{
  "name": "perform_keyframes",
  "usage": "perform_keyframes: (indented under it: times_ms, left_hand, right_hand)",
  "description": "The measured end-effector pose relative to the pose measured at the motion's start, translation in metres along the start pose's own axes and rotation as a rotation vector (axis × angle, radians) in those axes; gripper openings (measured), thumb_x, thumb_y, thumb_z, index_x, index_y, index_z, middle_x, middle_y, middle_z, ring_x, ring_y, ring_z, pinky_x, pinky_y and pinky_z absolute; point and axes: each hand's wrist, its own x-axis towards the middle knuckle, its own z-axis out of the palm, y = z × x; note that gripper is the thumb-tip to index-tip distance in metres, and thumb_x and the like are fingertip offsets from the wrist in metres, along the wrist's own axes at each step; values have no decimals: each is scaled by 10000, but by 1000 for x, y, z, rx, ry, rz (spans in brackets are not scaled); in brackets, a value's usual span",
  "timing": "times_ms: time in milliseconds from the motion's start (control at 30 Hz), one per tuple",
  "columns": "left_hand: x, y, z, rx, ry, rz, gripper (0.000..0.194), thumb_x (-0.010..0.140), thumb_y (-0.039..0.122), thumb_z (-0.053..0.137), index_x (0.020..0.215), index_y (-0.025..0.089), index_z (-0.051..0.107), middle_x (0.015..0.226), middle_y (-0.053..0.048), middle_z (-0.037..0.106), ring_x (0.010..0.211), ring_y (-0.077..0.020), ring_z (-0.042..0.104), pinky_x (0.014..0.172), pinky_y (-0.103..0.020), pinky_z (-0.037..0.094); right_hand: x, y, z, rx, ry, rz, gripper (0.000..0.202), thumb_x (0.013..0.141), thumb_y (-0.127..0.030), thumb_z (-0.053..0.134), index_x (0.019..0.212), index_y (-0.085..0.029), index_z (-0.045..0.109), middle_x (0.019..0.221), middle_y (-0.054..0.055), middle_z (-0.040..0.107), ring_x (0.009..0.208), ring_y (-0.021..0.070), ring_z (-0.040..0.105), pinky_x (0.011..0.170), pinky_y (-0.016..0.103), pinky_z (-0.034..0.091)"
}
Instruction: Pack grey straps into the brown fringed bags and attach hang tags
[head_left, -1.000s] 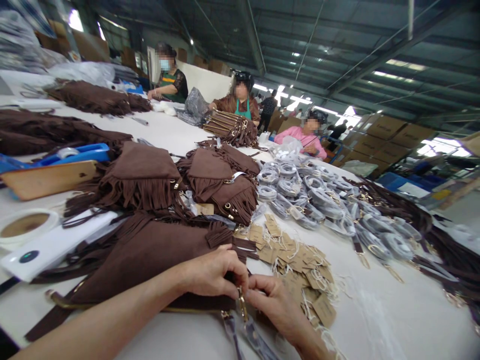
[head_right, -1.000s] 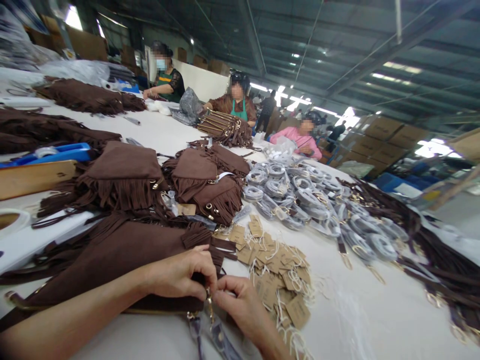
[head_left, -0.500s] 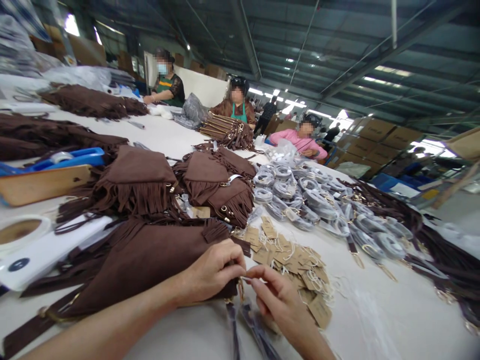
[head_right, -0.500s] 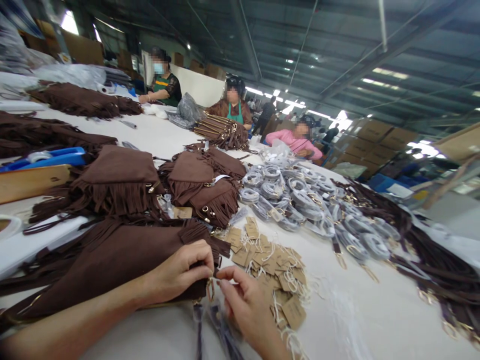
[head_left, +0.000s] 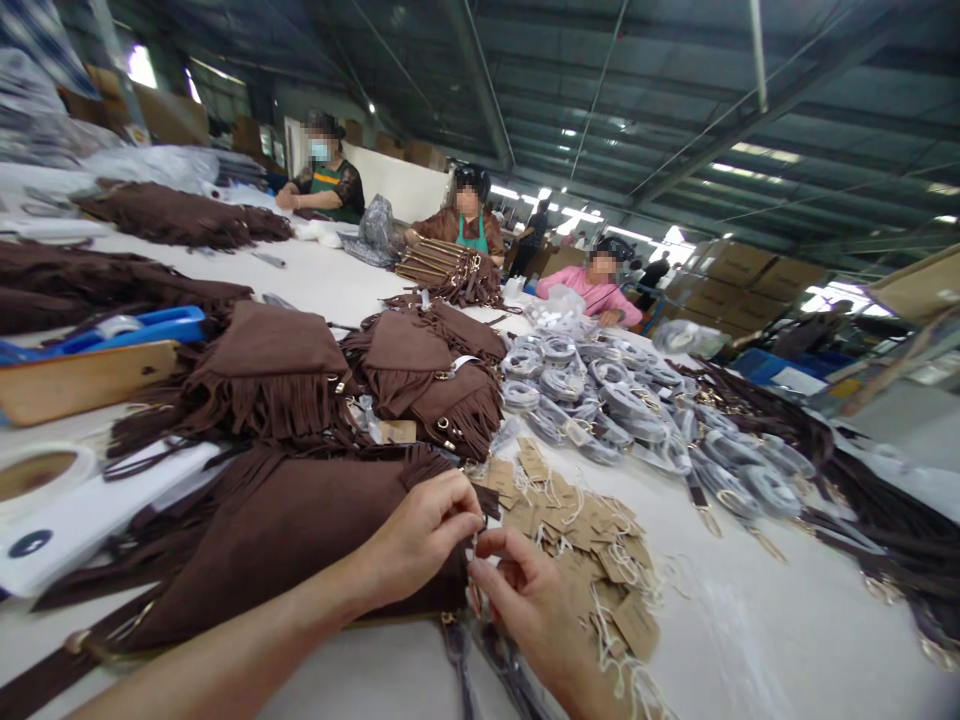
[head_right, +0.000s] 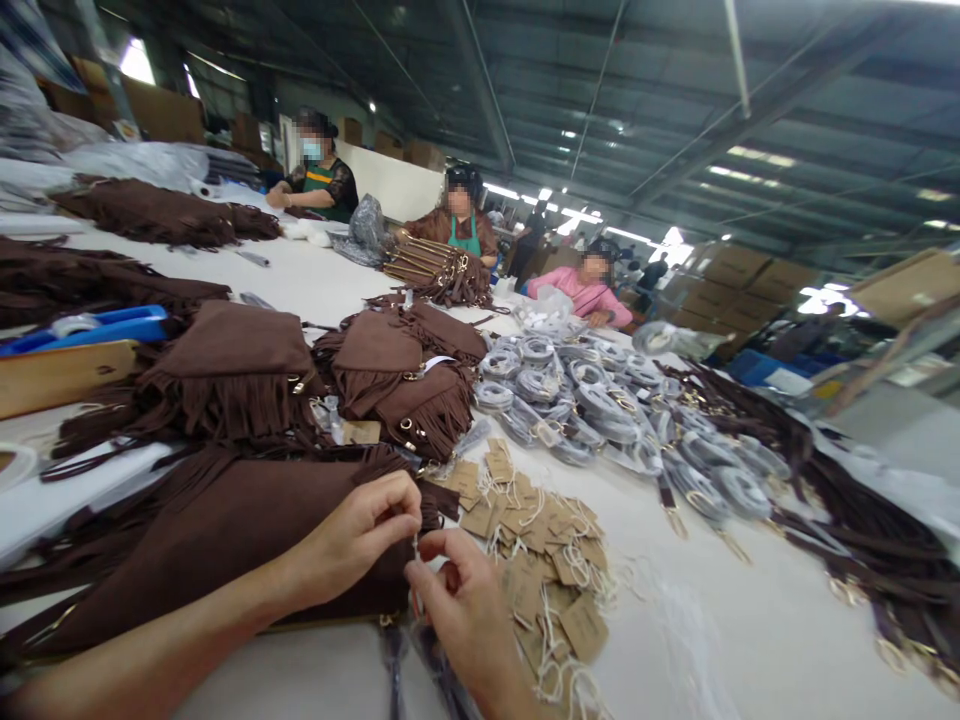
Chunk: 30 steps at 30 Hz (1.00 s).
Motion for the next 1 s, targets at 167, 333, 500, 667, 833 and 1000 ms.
perform_keyframes:
  times_ms: [167,333,500,667,833,1000]
  left_hand:
    - [-1,-5,8,-191,-15,-92,57,786,220,541,750,176,543,724,28,515,697,-130,478,627,-230,400]
    - [-1,-21,10,-262,-177,-242,146,705,212,578,831,148,616,753,13,607,695,-134,544,616,-223,443]
    - [-3,-25,13,-135,-192,-259,109,685,205,626,744,137,688,689,14,645,673,-143,553,601,-210,404]
    - [-2,-23,16,-14,-149,-222,99,682,194,578,599,145,601,614,29,549,632,-132,493,579,-218,330]
    - [-1,-28,17,104,-157,-190,132,684,229,503,568,179,465,566,50,415,590,-124,395,539,-235,249]
    - [5,-28,15,-180,-185,-247,80,588,252,525,560,185,491,545,57,438,582,-125,385,552,-232,260]
  right_hand:
    - [1,1,2,39,33,-34,271,859,-427,606,725,-192,633,540,-54,477,484,113,445,489,227,354]
    - [4,3,-1,185,66,73,414,782,-589,669,785,-176,671,487,-69,443,435,101,379,454,227,328]
    - [4,11,0,153,123,50,406,769,-582,696,786,-176,706,500,-50,490,459,115,435,470,228,352]
    - [4,12,3,123,161,32,372,792,-554,684,783,-185,732,507,-41,508,477,125,466,498,234,377]
    - [7,11,7,161,163,-7,352,794,-532,689,767,-183,721,567,-29,539,502,116,454,490,221,365]
    - [10,14,9,295,144,28,411,728,-565,729,870,-193,628,599,-59,506,441,82,390,415,191,315]
